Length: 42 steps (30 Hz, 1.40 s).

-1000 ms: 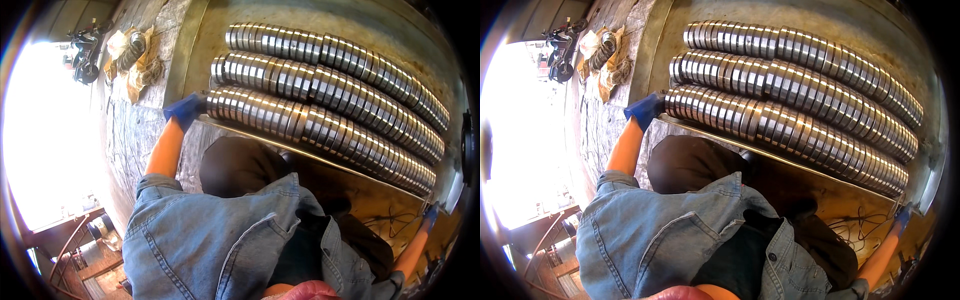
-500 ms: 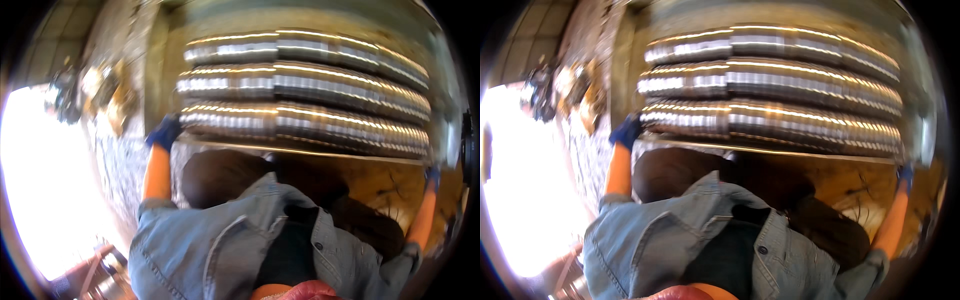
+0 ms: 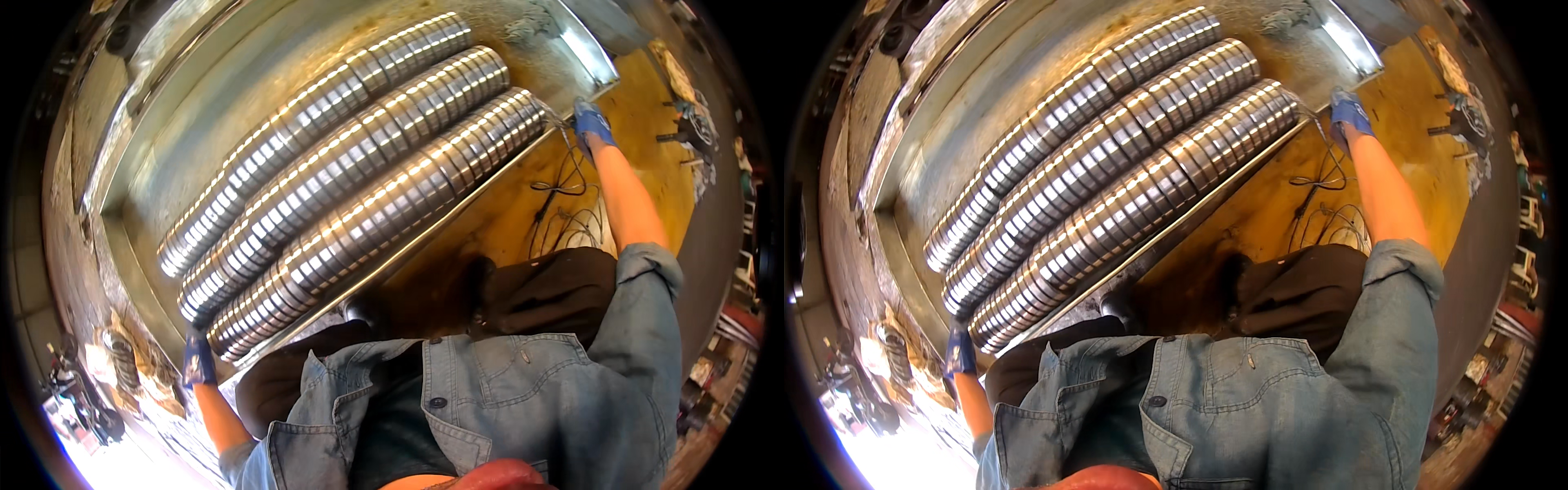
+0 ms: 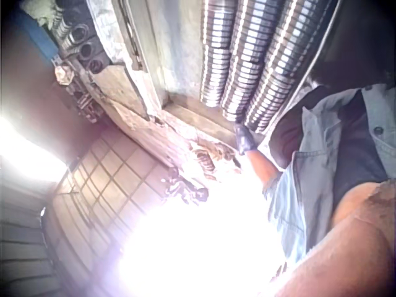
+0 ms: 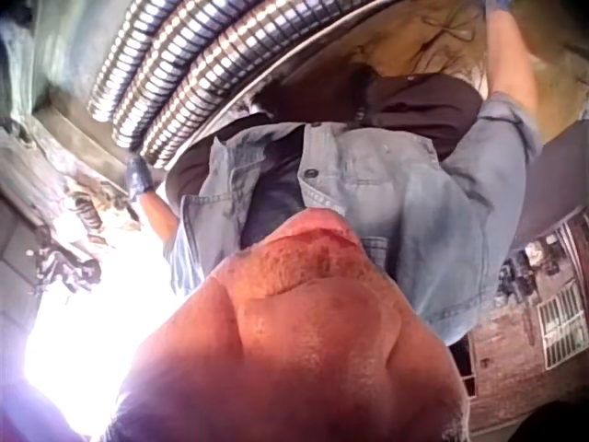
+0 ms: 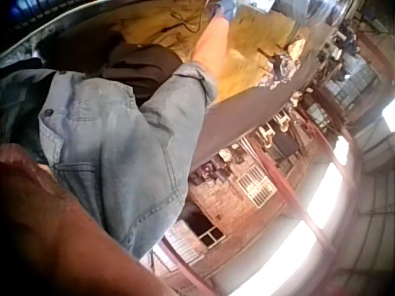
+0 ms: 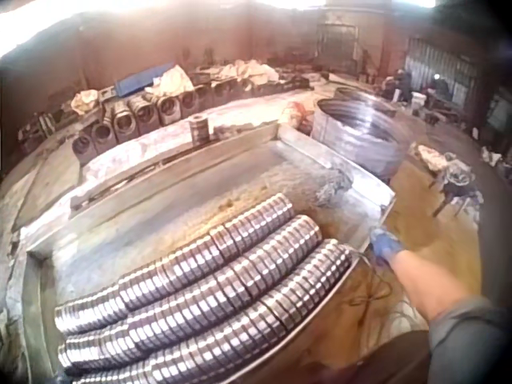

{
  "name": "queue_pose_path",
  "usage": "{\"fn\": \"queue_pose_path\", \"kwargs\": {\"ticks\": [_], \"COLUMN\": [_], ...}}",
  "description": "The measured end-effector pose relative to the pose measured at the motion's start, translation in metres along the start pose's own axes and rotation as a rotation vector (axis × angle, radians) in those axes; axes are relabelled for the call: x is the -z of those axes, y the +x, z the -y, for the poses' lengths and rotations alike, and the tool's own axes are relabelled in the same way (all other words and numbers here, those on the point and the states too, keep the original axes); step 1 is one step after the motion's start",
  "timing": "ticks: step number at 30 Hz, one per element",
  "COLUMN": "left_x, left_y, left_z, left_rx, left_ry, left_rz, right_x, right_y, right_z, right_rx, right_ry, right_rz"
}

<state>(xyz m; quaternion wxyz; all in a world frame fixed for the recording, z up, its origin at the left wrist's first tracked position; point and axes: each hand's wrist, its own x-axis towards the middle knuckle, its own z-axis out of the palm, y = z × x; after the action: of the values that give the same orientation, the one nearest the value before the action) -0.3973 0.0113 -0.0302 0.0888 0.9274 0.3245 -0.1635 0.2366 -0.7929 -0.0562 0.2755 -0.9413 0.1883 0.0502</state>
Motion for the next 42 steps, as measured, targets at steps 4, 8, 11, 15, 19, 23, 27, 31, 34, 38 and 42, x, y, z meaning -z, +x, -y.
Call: {"fn": "queue_pose_path", "kwargs": {"ticks": [4,8,11,15,19,23,27,31,34,38,42], "left_x": [-0.045,-0.028,0.002,0.013,-0.05,-0.058,-0.007,-0.062,-0.1,-0.083,-0.079], "left_y": [-0.034,-0.034,-0.026,-0.016,-0.03,-0.03,0.0,0.001,-0.005,-0.005,-0.012], "left_z": [0.052,0.009,-0.031,-0.059,0.026,0.054,-0.038,0.071,0.097,0.065,0.06], "left_rx": [0.033,0.165,0.345,0.365,0.409,0.072,0.434,0.396,0.311,0.283,0.299], "left_ry": [-0.072,-0.336,-0.675,-0.918,-0.608,0.072,-0.388,-0.531,-0.217,-0.111,-0.08], "left_rz": [-0.048,0.012,0.056,-0.096,-0.161,0.089,0.045,-0.27,-0.217,-0.102,-0.076], "right_x": [-0.008,-0.01,-0.002,0.004,-0.015,-0.01,0.004,0.0,0.012,0.033,0.044], "right_y": [0.002,0.0,-0.012,-0.021,0.027,0.005,0.003,-0.016,-0.03,-0.043,-0.081], "right_z": [-0.004,0.002,0.016,0.017,-0.004,0.001,0.0,0.01,0.001,-0.017,-0.008], "right_rx": [-0.005,-0.143,-0.187,-0.122,-0.223,-0.108,-0.187,-0.156,-0.07,-0.062,-0.028], "right_ry": [0.17,0.212,0.178,0.2,0.199,0.101,0.115,0.176,0.391,0.271,0.337], "right_rz": [-0.016,-0.02,-0.003,0.029,0.018,0.037,-0.023,0.097,0.161,0.859,1.005]}}
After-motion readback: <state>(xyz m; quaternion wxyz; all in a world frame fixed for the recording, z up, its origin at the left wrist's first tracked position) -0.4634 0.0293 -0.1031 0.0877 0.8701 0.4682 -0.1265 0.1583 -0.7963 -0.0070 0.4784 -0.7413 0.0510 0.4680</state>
